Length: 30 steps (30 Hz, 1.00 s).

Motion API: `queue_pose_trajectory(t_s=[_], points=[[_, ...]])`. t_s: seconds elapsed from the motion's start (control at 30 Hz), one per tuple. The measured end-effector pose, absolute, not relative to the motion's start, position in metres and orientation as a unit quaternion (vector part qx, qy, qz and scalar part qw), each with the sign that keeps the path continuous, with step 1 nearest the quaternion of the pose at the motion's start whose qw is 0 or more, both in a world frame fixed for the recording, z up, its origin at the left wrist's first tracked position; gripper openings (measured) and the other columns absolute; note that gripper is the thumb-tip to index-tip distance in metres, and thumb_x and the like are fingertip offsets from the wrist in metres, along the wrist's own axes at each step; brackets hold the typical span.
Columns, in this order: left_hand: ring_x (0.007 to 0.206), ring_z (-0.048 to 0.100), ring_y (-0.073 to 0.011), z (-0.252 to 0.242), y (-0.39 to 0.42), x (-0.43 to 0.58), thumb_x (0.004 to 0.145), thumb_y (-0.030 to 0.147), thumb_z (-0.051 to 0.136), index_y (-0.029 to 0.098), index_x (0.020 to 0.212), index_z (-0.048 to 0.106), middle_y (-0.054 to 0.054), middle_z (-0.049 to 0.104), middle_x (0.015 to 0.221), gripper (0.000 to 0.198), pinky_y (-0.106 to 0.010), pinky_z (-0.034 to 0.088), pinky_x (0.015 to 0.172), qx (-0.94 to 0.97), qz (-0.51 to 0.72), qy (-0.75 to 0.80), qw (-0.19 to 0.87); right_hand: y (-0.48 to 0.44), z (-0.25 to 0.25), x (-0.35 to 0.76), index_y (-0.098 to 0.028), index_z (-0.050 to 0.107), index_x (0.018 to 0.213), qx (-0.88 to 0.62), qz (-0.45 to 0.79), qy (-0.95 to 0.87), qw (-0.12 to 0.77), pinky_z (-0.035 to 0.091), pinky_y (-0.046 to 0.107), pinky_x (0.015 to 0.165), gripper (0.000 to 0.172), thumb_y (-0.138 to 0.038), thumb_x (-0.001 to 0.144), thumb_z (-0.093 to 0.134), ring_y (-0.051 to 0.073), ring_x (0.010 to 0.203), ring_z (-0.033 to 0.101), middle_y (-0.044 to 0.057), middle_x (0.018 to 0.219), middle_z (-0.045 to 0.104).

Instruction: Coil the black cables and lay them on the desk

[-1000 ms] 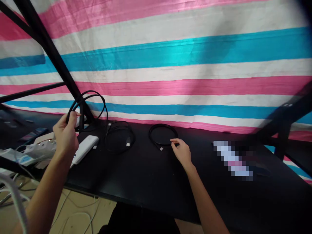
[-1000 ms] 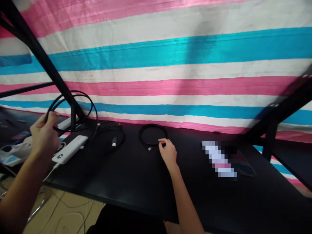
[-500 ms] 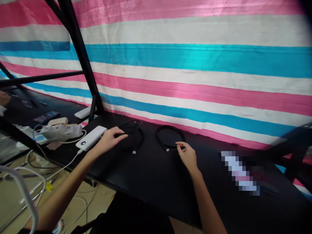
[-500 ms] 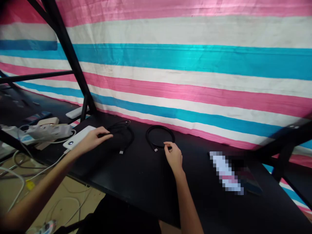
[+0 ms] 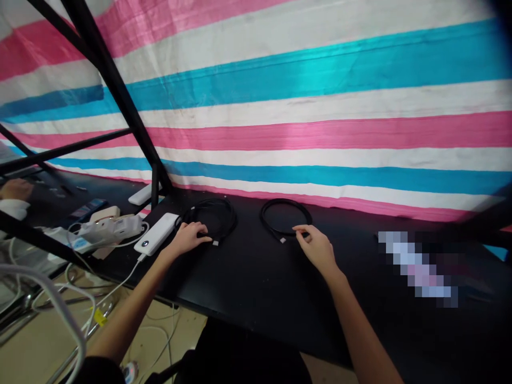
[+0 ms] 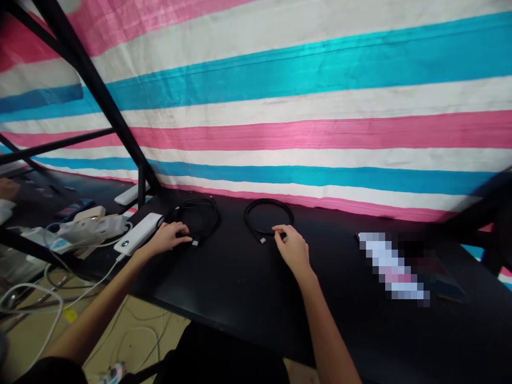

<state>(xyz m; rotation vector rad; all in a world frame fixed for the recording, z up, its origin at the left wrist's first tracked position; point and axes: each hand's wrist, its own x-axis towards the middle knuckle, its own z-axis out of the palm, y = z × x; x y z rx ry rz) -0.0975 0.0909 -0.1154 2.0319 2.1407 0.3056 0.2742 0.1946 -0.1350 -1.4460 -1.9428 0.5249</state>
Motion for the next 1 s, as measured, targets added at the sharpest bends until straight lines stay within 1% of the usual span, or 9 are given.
queue_pose_trajectory(t_s=[0.2,0.33,0.4,0.57,0.73,0.8,0.87,0.93,1.0], points=[[0.077,0.062,-0.0226,-0.102,0.108,-0.114,0.077,0.043,0.055,0.021,0.079,0.060,-0.002,0.068,0.079,0.022,-0.031,0.038,0.071,0.645,0.167,0.743,0.062,0.194,-0.133,0.275,-0.027,0.067,0.091,-0.549,0.204,-0.737,0.336,0.037,0.025,0.059,0.018,-0.026,0.079,0.053,0.012,0.063,0.060,-0.002,0.091,0.066],[0.075,0.060,-0.0237,-0.077,0.131,-0.132,0.084,0.048,0.039,0.018,0.090,0.059,-0.006,0.065,0.079,0.036,-0.031,0.040,0.067,0.571,0.285,0.770,0.007,0.194,-0.131,0.276,-0.027,0.067,0.090,-0.545,0.203,-0.738,0.341,0.036,0.024,0.058,0.018,-0.026,0.080,0.053,0.012,0.063,0.059,-0.002,0.091,0.066],[0.076,0.059,-0.0238,-0.065,0.140,-0.138,0.084,0.052,0.035,0.016,0.088,0.059,-0.007,0.064,0.077,0.044,-0.030,0.041,0.065,0.538,0.344,0.769,-0.008,0.194,-0.130,0.277,-0.027,0.067,0.090,-0.542,0.203,-0.740,0.342,0.036,0.024,0.058,0.018,-0.026,0.080,0.053,0.012,0.062,0.059,-0.002,0.091,0.067],[0.064,0.057,-0.0187,-0.049,0.141,-0.128,0.078,0.060,0.045,0.014,0.078,0.064,-0.005,0.061,0.067,0.050,-0.028,0.042,0.060,0.533,0.437,0.723,0.035,0.194,-0.130,0.277,-0.026,0.067,0.089,-0.534,0.199,-0.745,0.347,0.035,0.025,0.056,0.018,-0.026,0.080,0.052,0.013,0.061,0.058,-0.001,0.087,0.067],[0.059,0.058,-0.0142,-0.035,0.132,-0.115,0.073,0.061,0.056,0.014,0.074,0.063,-0.004,0.063,0.067,0.047,-0.026,0.046,0.060,0.525,0.538,0.657,0.062,0.192,-0.132,0.273,-0.027,0.067,0.089,-0.515,0.202,-0.761,0.339,0.036,0.025,0.057,0.018,-0.027,0.079,0.052,0.013,0.061,0.058,-0.001,0.087,0.067],[0.047,0.053,-0.0111,-0.022,0.129,-0.116,0.075,0.060,0.054,0.015,0.075,0.060,0.000,0.057,0.058,0.046,-0.024,0.043,0.050,0.490,0.597,0.634,0.042,0.191,-0.132,0.272,-0.027,0.067,0.089,-0.509,0.206,-0.766,0.335,0.036,0.025,0.057,0.018,-0.027,0.079,0.052,0.014,0.061,0.058,-0.002,0.087,0.067],[0.035,0.039,-0.0076,-0.003,0.124,-0.117,0.081,0.059,0.048,0.016,0.076,0.055,0.006,0.045,0.047,0.043,-0.021,0.033,0.039,0.449,0.656,0.606,0.007,0.191,-0.133,0.271,-0.028,0.067,0.090,-0.507,0.210,-0.766,0.334,0.037,0.026,0.058,0.018,-0.028,0.079,0.052,0.014,0.062,0.059,-0.001,0.086,0.067],[0.031,0.027,-0.0063,0.018,0.115,-0.116,0.084,0.055,0.047,0.017,0.074,0.053,0.009,0.035,0.040,0.040,-0.021,0.022,0.034,0.423,0.700,0.575,-0.028,0.192,-0.134,0.270,-0.027,0.067,0.092,-0.506,0.216,-0.763,0.339,0.038,0.027,0.057,0.020,-0.029,0.080,0.051,0.015,0.061,0.059,0.000,0.081,0.067],[0.031,0.025,-0.0063,0.040,0.103,-0.111,0.085,0.054,0.049,0.017,0.071,0.053,0.009,0.032,0.037,0.040,-0.021,0.018,0.034,0.421,0.722,0.546,-0.050,0.194,-0.133,0.264,-0.024,0.066,0.097,-0.498,0.227,-0.762,0.345,0.040,0.026,0.055,0.024,-0.032,0.083,0.048,0.015,0.057,0.059,0.001,0.076,0.066]])
